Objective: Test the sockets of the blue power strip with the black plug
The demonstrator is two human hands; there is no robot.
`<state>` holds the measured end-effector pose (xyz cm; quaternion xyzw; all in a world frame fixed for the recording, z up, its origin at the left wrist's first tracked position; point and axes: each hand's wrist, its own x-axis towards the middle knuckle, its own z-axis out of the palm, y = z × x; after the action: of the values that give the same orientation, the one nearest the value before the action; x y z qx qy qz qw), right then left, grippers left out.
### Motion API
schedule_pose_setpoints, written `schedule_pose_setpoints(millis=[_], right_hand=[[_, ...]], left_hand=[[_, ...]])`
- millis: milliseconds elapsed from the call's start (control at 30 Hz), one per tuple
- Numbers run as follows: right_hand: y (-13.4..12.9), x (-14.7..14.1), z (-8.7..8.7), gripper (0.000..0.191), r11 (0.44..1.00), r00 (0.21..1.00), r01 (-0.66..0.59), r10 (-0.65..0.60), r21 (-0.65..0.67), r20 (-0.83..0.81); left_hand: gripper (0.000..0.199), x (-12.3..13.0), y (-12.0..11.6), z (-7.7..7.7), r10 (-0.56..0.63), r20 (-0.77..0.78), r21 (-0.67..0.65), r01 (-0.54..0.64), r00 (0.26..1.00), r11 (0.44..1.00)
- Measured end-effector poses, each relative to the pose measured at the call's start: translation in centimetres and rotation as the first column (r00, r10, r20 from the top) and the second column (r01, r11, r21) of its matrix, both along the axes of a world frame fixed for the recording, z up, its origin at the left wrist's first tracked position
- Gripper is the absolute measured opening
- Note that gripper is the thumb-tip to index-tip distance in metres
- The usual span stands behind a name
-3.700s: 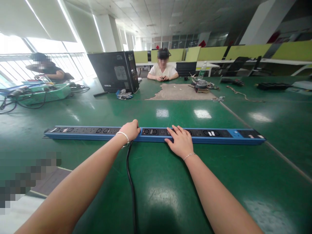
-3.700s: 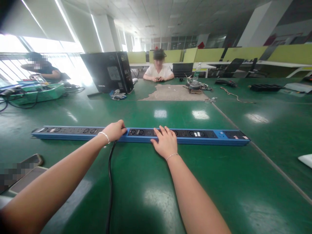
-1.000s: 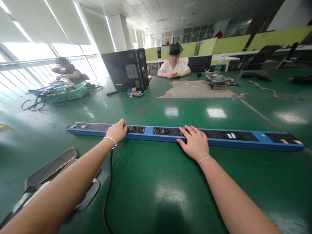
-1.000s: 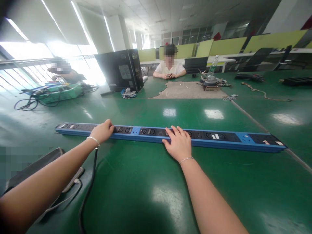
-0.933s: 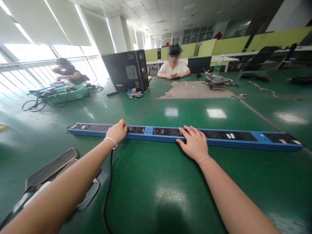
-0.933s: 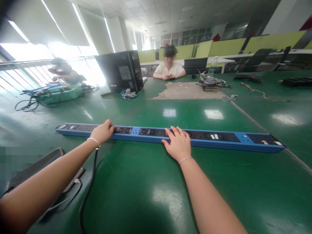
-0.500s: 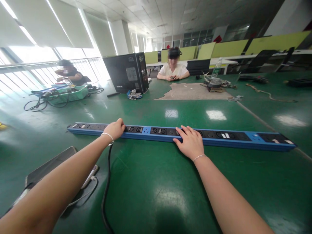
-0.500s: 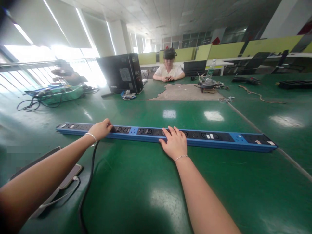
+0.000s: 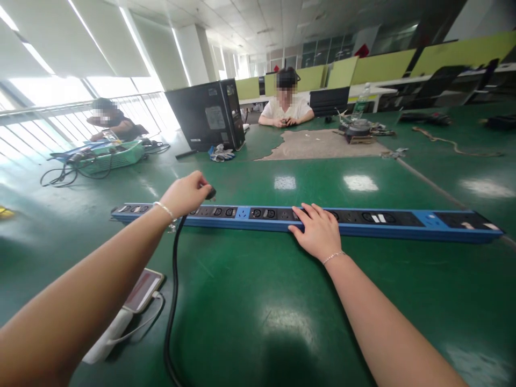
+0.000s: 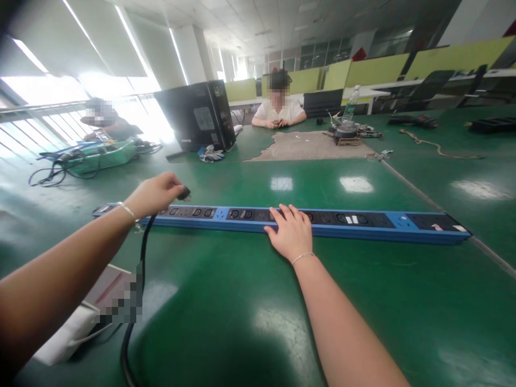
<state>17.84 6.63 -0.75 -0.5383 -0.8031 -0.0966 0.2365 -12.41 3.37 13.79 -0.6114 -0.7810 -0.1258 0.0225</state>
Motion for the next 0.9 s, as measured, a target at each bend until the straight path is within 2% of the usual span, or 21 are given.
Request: schedule_pose_setpoints(millis=[67,133,233,333,467,667,900], right_hand=[[0.0,0.0,0.0,0.047,1.0,1.0,-0.005,0.005,-0.002,0.001],[0.0,0.0,0.0,0.047,1.0,1.0,-0.01,0.01,-0.004,0.001],[0.0,0.1,0.1,0.047,1.0,1.0,-0.011,0.011,-0.007,-0.001],[0.0,0.1,0.1,0.047,1.0,1.0,-0.011,0.011,-0.008,-0.002],[0.0,0.1,0.1,0.048,1.0,1.0,-0.016,0.016,-0.011,-0.005],[0.0,0.0,0.1,0.047,1.0,1.0,-0.015,0.014,-0.007,-0.009],[0.1,0.1,0.0,0.048,1.0,1.0,-0.014,0.014,-0.011,-0.004]], left_hand=[[0.02,1.3,0.4,-1.0,-0.044,0.1,-0.105,0.055,0.994,0.993],[0.02,2.5,1.0,-2.6,-0.063,0.184,-0.147,0.091,0.981,0.985],[0.019,3.7,1.8,-4.7,-0.071,0.249,-0.171,0.116,0.966,0.979],[0.017,4.2,2.5,-5.8,-0.056,0.265,-0.18,0.107,0.963,0.978],[0.016,4.1,3.4,-6.3,-0.038,0.232,-0.179,0.081,0.972,0.98],[0.016,4.2,4.2,-6.7,-0.086,0.129,-0.21,0.112,0.988,0.971],[0.017,5.0,4.0,-6.9,-0.1,0.003,-0.181,0.099,0.995,0.978]])
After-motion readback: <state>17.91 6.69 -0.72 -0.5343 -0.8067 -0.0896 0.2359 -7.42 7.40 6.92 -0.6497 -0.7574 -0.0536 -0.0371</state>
